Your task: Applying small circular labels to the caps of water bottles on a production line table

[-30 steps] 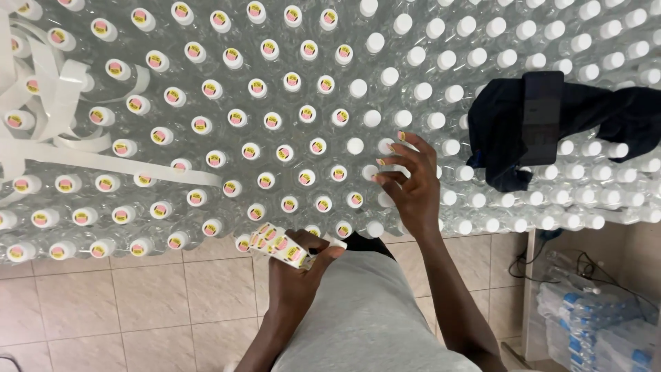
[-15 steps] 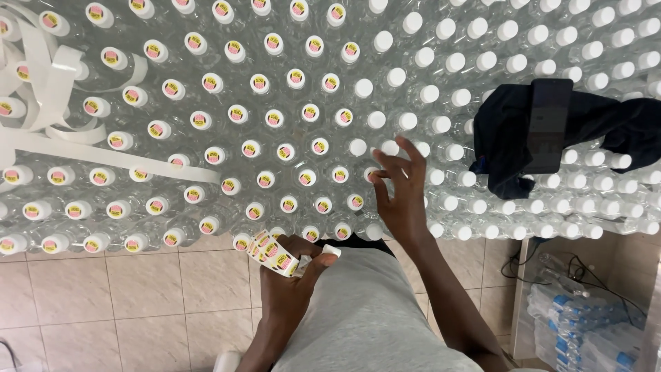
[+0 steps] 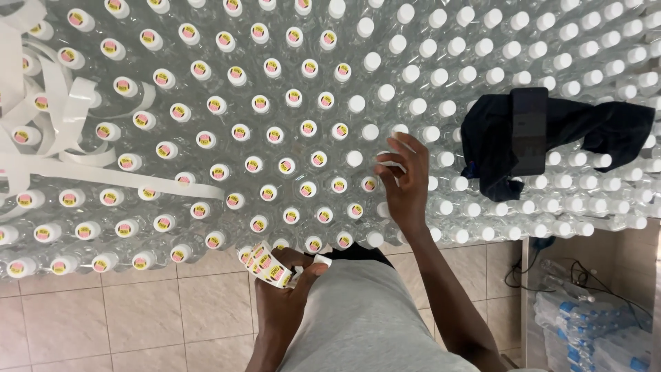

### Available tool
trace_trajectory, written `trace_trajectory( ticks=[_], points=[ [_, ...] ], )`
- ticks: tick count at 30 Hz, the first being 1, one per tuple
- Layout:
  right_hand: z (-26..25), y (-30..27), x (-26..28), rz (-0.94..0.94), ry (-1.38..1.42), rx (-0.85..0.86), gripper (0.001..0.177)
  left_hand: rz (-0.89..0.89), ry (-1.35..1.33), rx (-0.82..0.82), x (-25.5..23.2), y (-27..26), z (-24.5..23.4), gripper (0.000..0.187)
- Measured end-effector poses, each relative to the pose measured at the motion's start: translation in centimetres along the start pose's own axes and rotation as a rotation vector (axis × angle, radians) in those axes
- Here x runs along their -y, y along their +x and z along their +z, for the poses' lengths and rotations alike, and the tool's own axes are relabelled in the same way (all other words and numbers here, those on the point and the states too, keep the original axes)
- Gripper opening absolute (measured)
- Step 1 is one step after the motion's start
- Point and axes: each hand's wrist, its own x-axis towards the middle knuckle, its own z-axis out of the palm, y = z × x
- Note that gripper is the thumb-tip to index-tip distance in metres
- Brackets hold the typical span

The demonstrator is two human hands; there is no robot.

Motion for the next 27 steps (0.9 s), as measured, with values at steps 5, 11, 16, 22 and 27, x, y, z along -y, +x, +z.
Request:
trace_trajectory(
  ticks=[5,11,16,22,27],
  points=[
    [0.8,2.1,1.6,0.208,0.169,0.056,0.045,-0.019,0.008,-0.015,0.6,-0.3,-0.3,0.029],
    [1.6,2.8,1.4,0.337,0.161,0.08,0.048,-0.015,-0.015,-0.033,1.2,-0.4,-0.7,0.032],
    [1.9,2.7,0.9,0.282,0.109,0.084,0.048,-0.029,-0.038,-0.043,1.6,-0.2,-0.8,0.034],
    [1.9,2.7,1.4,0.275,0.104,0.079,0.05,-0.023,-0.031,-0.031,1.5,0.0,-0.9,0.031],
    [1.6,2.6,0.8,0.403,0.187,0.12,0.054,-0.062,0.076,-0.017,1.4,0.4,-0.9,0.033]
  ],
)
